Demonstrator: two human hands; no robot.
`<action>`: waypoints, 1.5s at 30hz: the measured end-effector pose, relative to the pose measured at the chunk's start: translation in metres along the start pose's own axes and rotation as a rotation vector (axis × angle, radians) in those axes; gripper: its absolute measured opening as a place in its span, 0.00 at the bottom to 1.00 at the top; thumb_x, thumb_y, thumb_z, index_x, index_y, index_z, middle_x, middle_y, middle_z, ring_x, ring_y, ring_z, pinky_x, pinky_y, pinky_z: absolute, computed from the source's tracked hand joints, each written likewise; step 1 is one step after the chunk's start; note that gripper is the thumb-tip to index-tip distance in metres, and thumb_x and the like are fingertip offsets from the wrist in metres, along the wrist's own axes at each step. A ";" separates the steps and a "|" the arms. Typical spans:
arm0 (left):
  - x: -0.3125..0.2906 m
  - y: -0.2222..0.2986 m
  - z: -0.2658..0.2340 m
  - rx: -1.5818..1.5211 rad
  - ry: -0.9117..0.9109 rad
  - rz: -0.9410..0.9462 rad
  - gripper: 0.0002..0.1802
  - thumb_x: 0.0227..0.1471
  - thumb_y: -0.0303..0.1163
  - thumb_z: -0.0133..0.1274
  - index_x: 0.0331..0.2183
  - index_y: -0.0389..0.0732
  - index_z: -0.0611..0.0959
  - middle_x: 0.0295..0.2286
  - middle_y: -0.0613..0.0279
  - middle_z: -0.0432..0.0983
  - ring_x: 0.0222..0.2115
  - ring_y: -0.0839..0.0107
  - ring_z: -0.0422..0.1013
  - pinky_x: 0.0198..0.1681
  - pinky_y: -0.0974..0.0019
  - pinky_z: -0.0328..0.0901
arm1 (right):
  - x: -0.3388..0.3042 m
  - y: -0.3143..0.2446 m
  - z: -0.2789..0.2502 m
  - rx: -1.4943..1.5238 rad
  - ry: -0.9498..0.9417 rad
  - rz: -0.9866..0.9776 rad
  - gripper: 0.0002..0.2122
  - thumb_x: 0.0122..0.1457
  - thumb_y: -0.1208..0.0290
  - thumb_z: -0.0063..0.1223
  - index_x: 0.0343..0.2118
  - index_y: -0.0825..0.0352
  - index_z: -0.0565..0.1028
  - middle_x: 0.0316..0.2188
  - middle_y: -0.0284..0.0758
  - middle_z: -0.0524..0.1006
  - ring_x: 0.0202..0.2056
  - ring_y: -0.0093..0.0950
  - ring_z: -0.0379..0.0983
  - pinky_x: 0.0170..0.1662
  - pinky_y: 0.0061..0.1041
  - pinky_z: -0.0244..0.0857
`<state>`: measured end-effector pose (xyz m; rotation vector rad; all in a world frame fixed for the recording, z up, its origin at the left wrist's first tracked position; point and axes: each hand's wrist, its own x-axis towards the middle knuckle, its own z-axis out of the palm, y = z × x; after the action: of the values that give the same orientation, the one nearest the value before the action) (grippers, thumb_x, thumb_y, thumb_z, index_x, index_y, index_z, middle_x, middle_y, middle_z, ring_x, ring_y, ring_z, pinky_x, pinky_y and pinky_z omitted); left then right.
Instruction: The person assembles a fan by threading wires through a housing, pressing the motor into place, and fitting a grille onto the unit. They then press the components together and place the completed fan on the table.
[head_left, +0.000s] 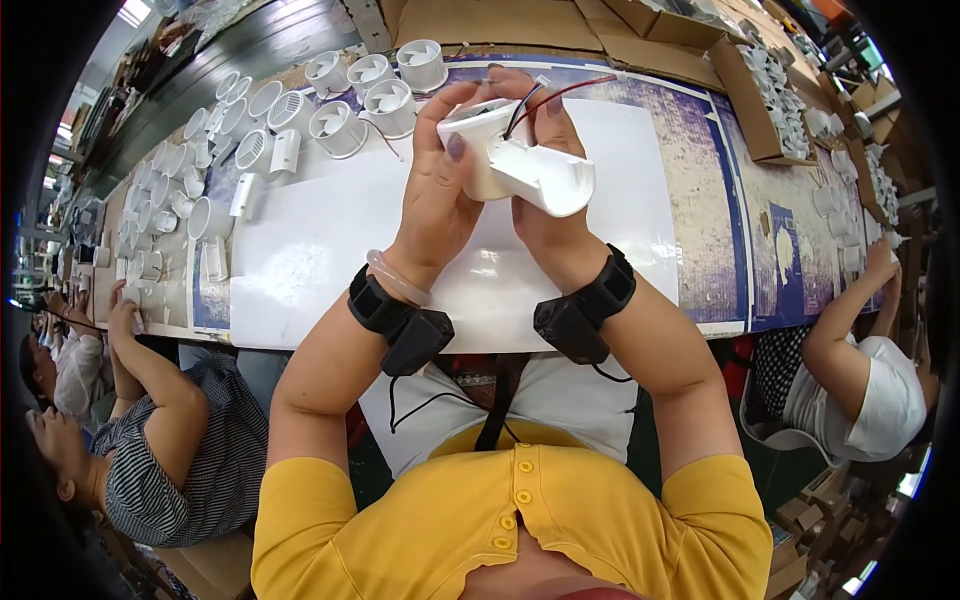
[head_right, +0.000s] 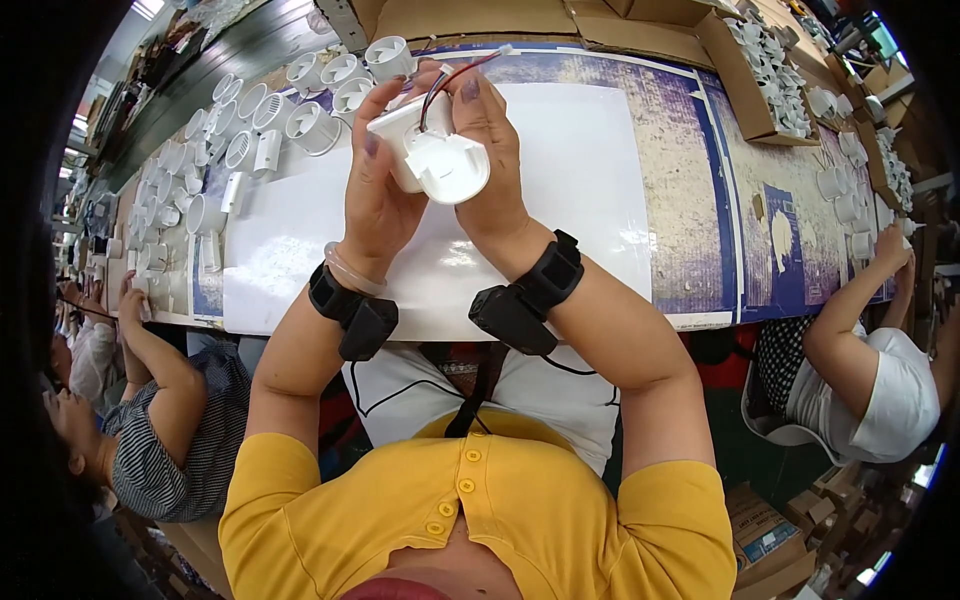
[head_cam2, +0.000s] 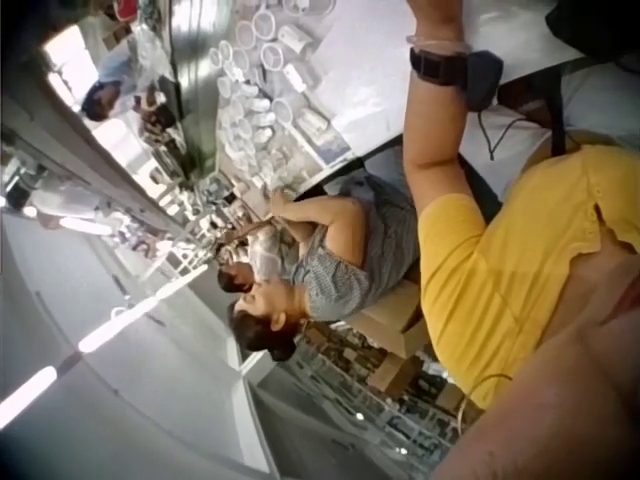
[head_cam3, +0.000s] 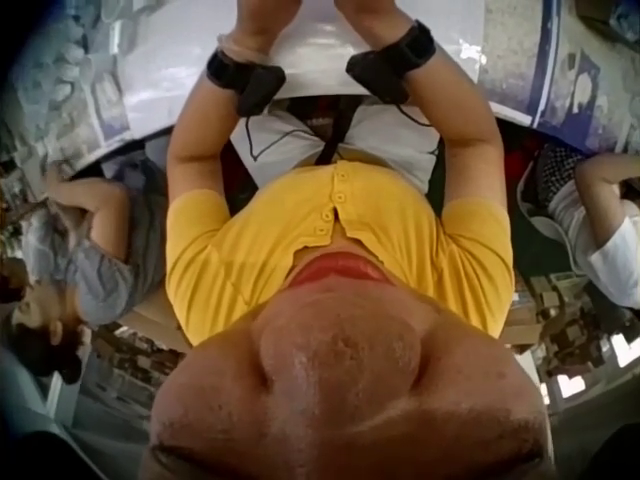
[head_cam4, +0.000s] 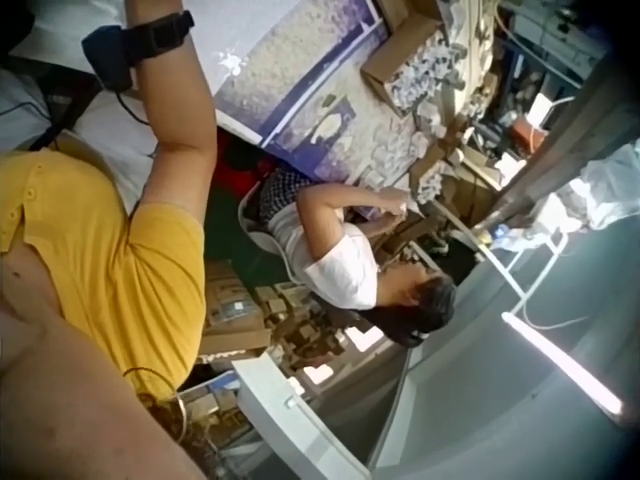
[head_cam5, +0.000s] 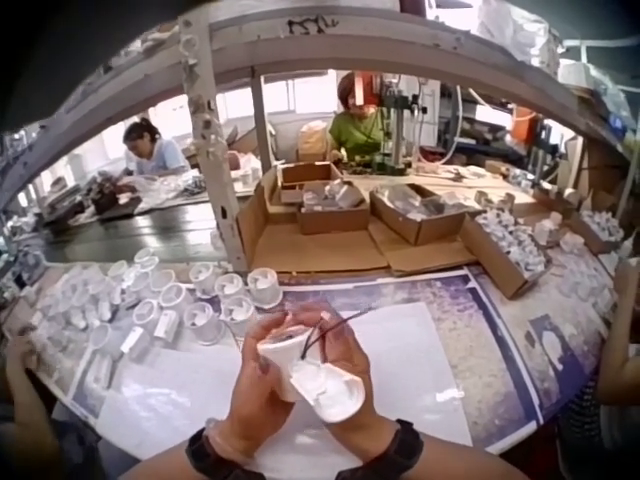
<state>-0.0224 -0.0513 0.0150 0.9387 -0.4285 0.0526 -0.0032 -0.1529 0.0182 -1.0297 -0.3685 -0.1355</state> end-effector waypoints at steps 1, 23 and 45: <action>-0.002 -0.002 -0.002 -0.005 0.000 -0.002 0.25 0.61 0.44 0.37 0.56 0.46 0.56 0.53 0.57 0.60 0.54 0.66 0.59 0.57 0.62 0.56 | 0.001 0.001 -0.002 -0.034 0.019 -0.074 0.21 0.65 0.52 0.31 0.44 0.65 0.71 0.46 0.35 0.70 0.46 0.26 0.68 0.50 0.23 0.62; 0.009 0.013 -0.014 -0.001 0.076 -0.078 0.21 0.60 0.30 0.40 0.54 0.43 0.59 0.51 0.59 0.61 0.52 0.70 0.60 0.56 0.67 0.55 | 0.021 0.006 -0.020 -0.023 -0.309 0.092 0.37 0.48 0.72 0.60 0.60 0.65 0.51 0.52 0.36 0.63 0.55 0.29 0.60 0.57 0.28 0.55; 0.011 -0.021 -0.035 0.620 0.075 0.052 0.41 0.45 0.27 0.61 0.56 0.40 0.57 0.52 0.57 0.58 0.53 0.66 0.57 0.57 0.64 0.54 | 0.020 0.033 -0.025 0.472 -0.031 0.185 0.38 0.49 0.80 0.58 0.60 0.58 0.48 0.46 0.37 0.67 0.49 0.29 0.66 0.52 0.28 0.62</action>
<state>0.0040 -0.0373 -0.0149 1.5296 -0.3716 0.2794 0.0305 -0.1564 -0.0129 -0.5944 -0.3117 0.1310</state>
